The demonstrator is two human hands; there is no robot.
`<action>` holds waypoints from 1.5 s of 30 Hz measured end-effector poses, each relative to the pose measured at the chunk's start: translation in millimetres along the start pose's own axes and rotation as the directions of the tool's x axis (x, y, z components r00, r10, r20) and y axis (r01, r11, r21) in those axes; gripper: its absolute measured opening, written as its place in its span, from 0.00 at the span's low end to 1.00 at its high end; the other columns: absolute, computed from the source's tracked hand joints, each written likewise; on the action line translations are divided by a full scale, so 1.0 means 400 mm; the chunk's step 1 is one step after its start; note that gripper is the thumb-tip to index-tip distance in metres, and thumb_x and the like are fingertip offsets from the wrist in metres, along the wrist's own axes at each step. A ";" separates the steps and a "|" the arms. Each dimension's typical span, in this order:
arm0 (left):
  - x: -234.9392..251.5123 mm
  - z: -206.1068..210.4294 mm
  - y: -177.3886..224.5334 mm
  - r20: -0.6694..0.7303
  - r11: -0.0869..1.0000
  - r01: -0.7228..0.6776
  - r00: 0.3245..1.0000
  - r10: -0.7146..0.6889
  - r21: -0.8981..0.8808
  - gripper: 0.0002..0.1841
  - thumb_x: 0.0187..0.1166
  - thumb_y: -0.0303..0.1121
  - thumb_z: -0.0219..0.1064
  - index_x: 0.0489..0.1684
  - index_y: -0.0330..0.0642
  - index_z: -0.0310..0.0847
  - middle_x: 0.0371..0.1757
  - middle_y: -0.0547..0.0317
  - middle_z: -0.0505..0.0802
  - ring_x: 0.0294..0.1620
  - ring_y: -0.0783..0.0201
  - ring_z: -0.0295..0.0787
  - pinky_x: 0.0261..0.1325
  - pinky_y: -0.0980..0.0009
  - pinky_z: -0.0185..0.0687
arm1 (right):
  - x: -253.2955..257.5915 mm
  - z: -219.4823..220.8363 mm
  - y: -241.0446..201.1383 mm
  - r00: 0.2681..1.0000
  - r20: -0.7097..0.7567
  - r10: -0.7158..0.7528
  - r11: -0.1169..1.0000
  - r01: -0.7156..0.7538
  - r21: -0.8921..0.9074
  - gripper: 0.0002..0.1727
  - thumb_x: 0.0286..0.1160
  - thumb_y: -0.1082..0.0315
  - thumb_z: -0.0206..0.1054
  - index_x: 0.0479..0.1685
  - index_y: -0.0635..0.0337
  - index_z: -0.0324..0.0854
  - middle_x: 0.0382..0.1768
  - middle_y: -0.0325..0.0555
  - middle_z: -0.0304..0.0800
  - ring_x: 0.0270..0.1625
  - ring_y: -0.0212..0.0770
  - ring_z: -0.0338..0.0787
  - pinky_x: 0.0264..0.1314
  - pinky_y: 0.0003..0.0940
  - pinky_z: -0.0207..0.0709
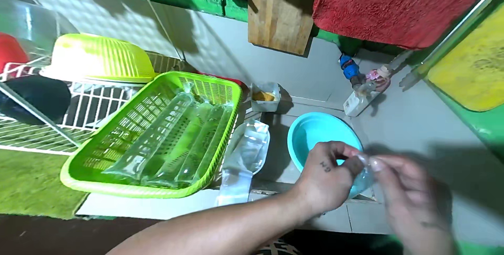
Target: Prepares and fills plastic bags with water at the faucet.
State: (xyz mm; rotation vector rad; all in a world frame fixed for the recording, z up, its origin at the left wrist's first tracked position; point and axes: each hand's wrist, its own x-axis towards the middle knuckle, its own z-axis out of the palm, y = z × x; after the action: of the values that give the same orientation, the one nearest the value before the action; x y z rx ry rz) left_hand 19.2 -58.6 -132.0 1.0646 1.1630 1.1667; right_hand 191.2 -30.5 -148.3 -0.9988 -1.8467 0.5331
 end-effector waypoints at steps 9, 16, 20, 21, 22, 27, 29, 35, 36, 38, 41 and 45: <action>-0.027 0.018 -0.078 -0.179 0.957 0.044 0.979 -0.099 -0.287 0.06 0.79 0.29 0.71 0.31 0.41 0.91 0.38 0.60 0.92 0.42 0.70 0.87 0.50 0.73 0.82 | -0.049 0.054 -0.017 0.999 -0.024 0.046 0.988 -0.042 0.150 0.08 0.71 0.75 0.68 0.43 0.66 0.91 0.37 0.40 0.94 0.37 0.27 0.89 0.39 0.20 0.83; -0.040 0.008 -0.083 -0.133 0.947 0.080 0.983 -0.127 -0.312 0.07 0.79 0.28 0.70 0.30 0.41 0.91 0.39 0.60 0.93 0.45 0.69 0.88 0.53 0.72 0.83 | -0.062 0.042 -0.008 0.997 0.052 -0.059 0.989 0.051 0.136 0.11 0.66 0.75 0.72 0.46 0.68 0.92 0.43 0.44 0.95 0.47 0.31 0.93 0.51 0.24 0.90; -0.039 -0.003 -0.091 -0.106 0.950 0.064 0.989 -0.101 -0.304 0.08 0.79 0.28 0.70 0.27 0.41 0.90 0.41 0.59 0.93 0.47 0.69 0.88 0.54 0.72 0.83 | -0.056 0.049 0.001 0.994 0.048 -0.101 0.986 0.094 0.137 0.10 0.64 0.76 0.71 0.43 0.68 0.92 0.42 0.45 0.95 0.46 0.31 0.94 0.52 0.24 0.91; -0.038 -0.005 -0.094 -0.106 0.953 0.057 0.990 -0.093 -0.299 0.09 0.78 0.27 0.70 0.26 0.41 0.90 0.42 0.59 0.93 0.48 0.68 0.88 0.55 0.72 0.83 | -0.055 0.053 0.003 0.994 0.040 -0.106 0.986 0.100 0.131 0.10 0.63 0.76 0.71 0.43 0.67 0.92 0.41 0.44 0.95 0.45 0.30 0.94 0.52 0.23 0.91; -0.038 -0.005 -0.096 -0.108 0.955 0.050 0.991 -0.085 -0.293 0.09 0.78 0.27 0.70 0.26 0.41 0.90 0.42 0.59 0.93 0.49 0.68 0.88 0.56 0.72 0.83 | -0.055 0.058 0.004 0.994 0.028 -0.109 0.987 0.105 0.121 0.10 0.63 0.76 0.71 0.41 0.67 0.93 0.40 0.43 0.95 0.44 0.29 0.93 0.50 0.22 0.90; -0.028 -0.005 -0.129 -0.097 0.969 -0.101 0.992 0.081 -0.225 0.06 0.77 0.29 0.71 0.31 0.42 0.91 0.47 0.59 0.92 0.55 0.67 0.86 0.59 0.70 0.82 | -0.058 0.072 0.012 0.989 -0.038 -0.140 0.985 0.143 0.092 0.08 0.62 0.75 0.70 0.38 0.65 0.91 0.37 0.41 0.94 0.41 0.27 0.92 0.47 0.20 0.89; -0.014 -0.012 -0.153 -0.061 0.956 -0.229 0.973 0.221 -0.183 0.04 0.78 0.31 0.71 0.36 0.42 0.91 0.49 0.59 0.91 0.59 0.66 0.85 0.64 0.67 0.81 | -0.061 0.072 0.021 0.988 -0.048 -0.149 0.979 0.155 0.133 0.08 0.62 0.76 0.70 0.41 0.65 0.87 0.36 0.39 0.92 0.41 0.26 0.91 0.47 0.20 0.88; 0.017 -0.062 -0.177 0.235 0.917 -0.387 0.886 0.399 -0.097 0.09 0.84 0.36 0.66 0.43 0.41 0.89 0.56 0.62 0.87 0.66 0.71 0.79 0.71 0.69 0.75 | -0.068 0.059 0.023 0.994 -0.024 -0.110 0.952 0.112 0.285 0.17 0.61 0.79 0.69 0.49 0.56 0.75 0.40 0.33 0.90 0.42 0.27 0.90 0.48 0.22 0.87; 0.019 -0.069 -0.175 0.273 0.926 -0.363 0.885 0.376 -0.099 0.10 0.84 0.36 0.66 0.43 0.40 0.89 0.57 0.62 0.87 0.66 0.71 0.79 0.71 0.70 0.75 | -0.069 0.060 0.025 0.995 -0.020 -0.103 0.952 0.104 0.289 0.16 0.61 0.79 0.69 0.48 0.56 0.75 0.40 0.34 0.90 0.42 0.27 0.90 0.47 0.22 0.87; 0.024 -0.078 -0.172 0.311 0.948 -0.290 0.896 0.317 -0.131 0.10 0.84 0.36 0.65 0.44 0.40 0.90 0.58 0.62 0.87 0.66 0.71 0.79 0.70 0.70 0.76 | -0.067 0.061 0.029 0.995 -0.011 -0.098 0.955 0.097 0.279 0.13 0.62 0.79 0.69 0.46 0.59 0.77 0.38 0.35 0.90 0.42 0.27 0.90 0.47 0.22 0.87; 0.014 -0.071 -0.161 0.255 0.958 -0.128 0.947 0.195 -0.259 0.09 0.83 0.32 0.64 0.39 0.41 0.90 0.57 0.62 0.88 0.60 0.71 0.83 0.65 0.71 0.80 | -0.060 0.060 0.047 0.987 0.022 -0.162 0.966 0.154 0.208 0.08 0.67 0.75 0.69 0.44 0.62 0.85 0.39 0.38 0.92 0.44 0.28 0.91 0.50 0.23 0.88; -0.010 -0.045 -0.130 0.154 0.933 0.012 0.987 0.047 -0.360 0.11 0.85 0.29 0.61 0.33 0.42 0.89 0.47 0.62 0.90 0.51 0.71 0.85 0.59 0.71 0.82 | -0.057 0.047 0.068 0.958 0.088 -0.273 0.956 0.259 0.137 0.10 0.75 0.68 0.72 0.52 0.58 0.92 0.49 0.43 0.91 0.54 0.30 0.90 0.57 0.23 0.88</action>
State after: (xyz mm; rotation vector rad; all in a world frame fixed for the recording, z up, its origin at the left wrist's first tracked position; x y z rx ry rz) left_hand 6.5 -67.9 -184.9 0.8684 0.7771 1.2280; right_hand 191.2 -32.5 -188.3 -0.6357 -1.9788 0.5371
